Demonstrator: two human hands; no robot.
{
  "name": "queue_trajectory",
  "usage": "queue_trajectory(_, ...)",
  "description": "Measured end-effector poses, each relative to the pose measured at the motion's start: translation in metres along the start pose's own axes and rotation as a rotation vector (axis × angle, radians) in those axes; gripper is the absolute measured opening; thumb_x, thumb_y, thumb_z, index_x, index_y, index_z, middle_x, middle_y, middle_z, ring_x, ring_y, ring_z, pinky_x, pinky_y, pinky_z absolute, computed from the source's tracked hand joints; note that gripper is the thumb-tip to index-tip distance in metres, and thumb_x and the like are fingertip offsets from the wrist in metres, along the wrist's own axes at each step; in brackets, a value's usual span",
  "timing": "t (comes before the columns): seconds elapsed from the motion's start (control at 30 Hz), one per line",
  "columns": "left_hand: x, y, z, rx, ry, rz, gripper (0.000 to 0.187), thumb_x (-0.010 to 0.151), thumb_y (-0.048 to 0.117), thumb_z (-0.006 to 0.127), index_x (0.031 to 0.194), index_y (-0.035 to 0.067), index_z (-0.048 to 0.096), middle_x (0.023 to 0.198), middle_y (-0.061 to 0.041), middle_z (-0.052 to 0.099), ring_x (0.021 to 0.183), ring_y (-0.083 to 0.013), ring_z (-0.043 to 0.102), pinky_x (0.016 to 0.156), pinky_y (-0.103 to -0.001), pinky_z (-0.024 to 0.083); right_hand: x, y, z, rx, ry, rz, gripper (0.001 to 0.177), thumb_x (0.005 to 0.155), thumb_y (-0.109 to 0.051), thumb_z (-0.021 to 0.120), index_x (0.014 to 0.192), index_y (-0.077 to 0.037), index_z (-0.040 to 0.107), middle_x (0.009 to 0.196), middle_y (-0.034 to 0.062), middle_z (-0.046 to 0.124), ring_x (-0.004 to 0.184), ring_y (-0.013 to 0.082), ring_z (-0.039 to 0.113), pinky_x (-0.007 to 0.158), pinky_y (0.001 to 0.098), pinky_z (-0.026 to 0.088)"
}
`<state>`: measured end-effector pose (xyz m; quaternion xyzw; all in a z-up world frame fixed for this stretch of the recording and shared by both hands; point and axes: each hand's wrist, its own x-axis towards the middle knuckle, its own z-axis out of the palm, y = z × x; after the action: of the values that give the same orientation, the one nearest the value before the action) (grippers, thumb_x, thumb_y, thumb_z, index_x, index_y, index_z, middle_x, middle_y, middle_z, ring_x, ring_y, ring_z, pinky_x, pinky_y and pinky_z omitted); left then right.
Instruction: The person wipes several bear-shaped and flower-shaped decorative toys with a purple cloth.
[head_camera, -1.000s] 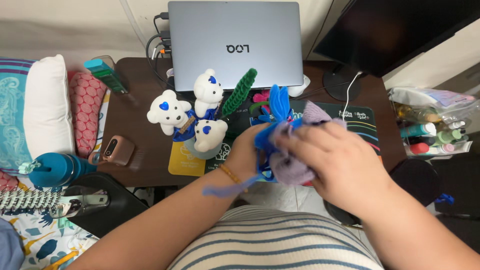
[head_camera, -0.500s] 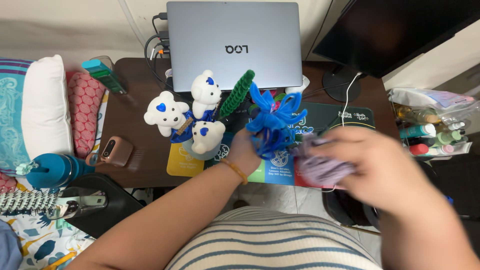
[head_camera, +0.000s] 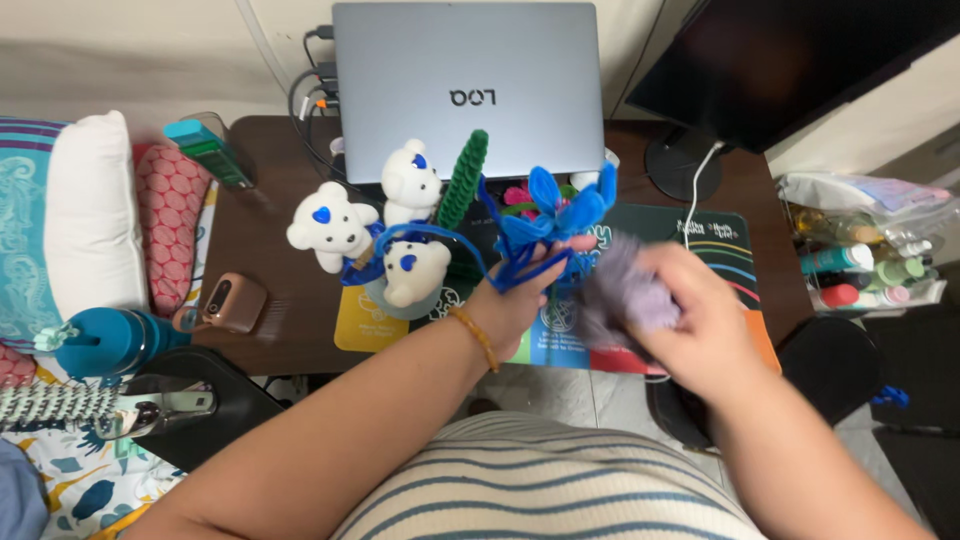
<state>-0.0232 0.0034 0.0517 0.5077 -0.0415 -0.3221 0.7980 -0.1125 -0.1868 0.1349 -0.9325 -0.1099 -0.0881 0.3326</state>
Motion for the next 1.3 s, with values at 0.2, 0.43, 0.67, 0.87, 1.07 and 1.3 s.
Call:
queue_trajectory(0.2, 0.023, -0.032, 0.008, -0.238, -0.227, 0.166, 0.025, 0.106, 0.012, 0.063, 0.131, 0.008, 0.067, 0.125, -0.006, 0.068, 0.116, -0.0182, 0.063, 0.098, -0.036, 0.052, -0.005, 0.008, 0.074, 0.706, 0.204, 0.132, 0.056, 0.087, -0.005, 0.073, 0.138, -0.002, 0.050, 0.123, 0.0057, 0.063, 0.114, 0.0149, 0.061, 0.098, 0.0322, 0.051)
queue_trajectory(0.43, 0.023, -0.018, -0.001, 1.662, -0.013, 1.122, 0.055, 0.088, -0.001, 0.057, 0.141, 0.012, 0.058, 0.148, -0.006, 0.058, 0.142, -0.0236, 0.052, 0.122, -0.040, 0.037, -0.025, 0.046, 0.098, 0.670, -0.031, 0.151, 0.053, 0.081, -0.002, 0.077, 0.131, -0.001, 0.060, 0.122, 0.0083, 0.071, 0.113, 0.0165, 0.067, 0.098, 0.0340, 0.054)
queue_trajectory(0.67, 0.009, -0.004, -0.003, 1.505, -0.115, 0.975, 0.047, 0.090, 0.001, 0.059, 0.136, 0.010, 0.061, 0.137, -0.007, 0.062, 0.129, -0.0214, 0.058, 0.112, -0.036, 0.044, -0.011, 0.077, 0.115, 0.743, -0.084, 0.341, 0.064, 0.076, -0.008, 0.076, 0.136, -0.005, 0.057, 0.125, 0.0094, 0.069, 0.114, 0.0189, 0.066, 0.099, 0.0369, 0.052)
queue_trajectory(0.87, -0.022, -0.001, -0.013, 1.043, -0.348, 0.532, 0.039, 0.092, 0.002, 0.061, 0.131, 0.009, 0.064, 0.127, -0.008, 0.065, 0.118, -0.0195, 0.062, 0.103, -0.033, 0.049, 0.013, 0.077, 0.146, -0.115, 0.049, 0.046, 0.071, 0.072, -0.032, 0.085, 0.132, -0.005, 0.058, 0.134, 0.0186, 0.061, 0.127, 0.0361, 0.055, 0.108, 0.0457, 0.041)
queue_trajectory(1.07, -0.087, 0.025, -0.011, 0.750, -0.547, 0.422, 0.032, 0.094, 0.004, 0.063, 0.126, 0.007, 0.067, 0.116, -0.009, 0.069, 0.106, -0.0175, 0.067, 0.094, -0.030, 0.055, 0.062, 0.030, 0.135, -0.046, -0.258, 0.025, 0.083, 0.068, -0.024, 0.084, 0.140, 0.000, 0.049, 0.134, 0.0250, 0.056, 0.122, 0.0422, 0.054, 0.101, 0.0415, 0.043)
queue_trajectory(1.3, -0.143, 0.069, -0.014, 0.818, -0.135, 0.705, 0.032, 0.092, 0.007, 0.069, 0.124, 0.012, 0.070, 0.107, -0.008, 0.071, 0.098, -0.0179, 0.073, 0.085, -0.028, 0.059, 0.051, -0.037, -0.027, 0.636, -0.725, 0.258, 0.069, 0.075, -0.018, 0.078, 0.140, -0.003, 0.059, 0.118, 0.0139, 0.077, 0.106, 0.0256, 0.073, 0.092, 0.0395, 0.059)
